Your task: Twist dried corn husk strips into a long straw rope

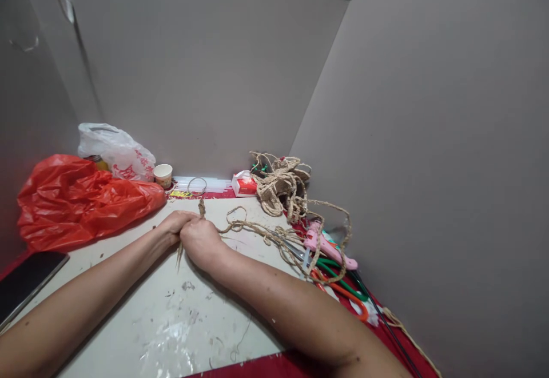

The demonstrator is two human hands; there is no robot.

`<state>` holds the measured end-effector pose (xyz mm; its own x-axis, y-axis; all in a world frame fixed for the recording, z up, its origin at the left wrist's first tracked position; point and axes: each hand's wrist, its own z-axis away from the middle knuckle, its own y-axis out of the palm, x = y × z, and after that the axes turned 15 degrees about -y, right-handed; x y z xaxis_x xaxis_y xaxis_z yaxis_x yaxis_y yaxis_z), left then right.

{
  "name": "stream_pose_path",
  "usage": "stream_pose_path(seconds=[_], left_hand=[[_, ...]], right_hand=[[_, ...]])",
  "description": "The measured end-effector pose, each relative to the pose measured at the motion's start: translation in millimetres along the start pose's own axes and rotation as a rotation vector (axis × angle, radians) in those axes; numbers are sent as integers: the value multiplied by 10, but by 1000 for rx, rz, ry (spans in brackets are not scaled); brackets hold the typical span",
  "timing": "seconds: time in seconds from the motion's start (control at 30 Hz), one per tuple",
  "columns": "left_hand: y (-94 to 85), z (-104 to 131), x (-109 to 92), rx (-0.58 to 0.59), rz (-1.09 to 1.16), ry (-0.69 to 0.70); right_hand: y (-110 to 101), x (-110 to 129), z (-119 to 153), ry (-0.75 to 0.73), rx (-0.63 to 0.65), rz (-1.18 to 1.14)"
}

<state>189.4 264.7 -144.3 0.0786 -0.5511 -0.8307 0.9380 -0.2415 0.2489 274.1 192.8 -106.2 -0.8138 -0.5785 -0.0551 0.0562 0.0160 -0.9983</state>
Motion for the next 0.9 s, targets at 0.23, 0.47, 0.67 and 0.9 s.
stream_pose_path(seconds=[0.23, 0.47, 0.67, 0.9], left_hand=[[-23, -25, -64, 29, 15, -94], [-15, -7, -122, 81, -2, -125], [-17, -11, -93, 34, -31, -44], [44, 90, -87, 5, -105, 42]], right_hand=[[-103, -420, 190, 76, -389, -725], [133, -665, -42, 426, -297, -1399], [174, -681, -109, 409, -193, -1687], [230, -833, -80, 375, -10, -2001]])
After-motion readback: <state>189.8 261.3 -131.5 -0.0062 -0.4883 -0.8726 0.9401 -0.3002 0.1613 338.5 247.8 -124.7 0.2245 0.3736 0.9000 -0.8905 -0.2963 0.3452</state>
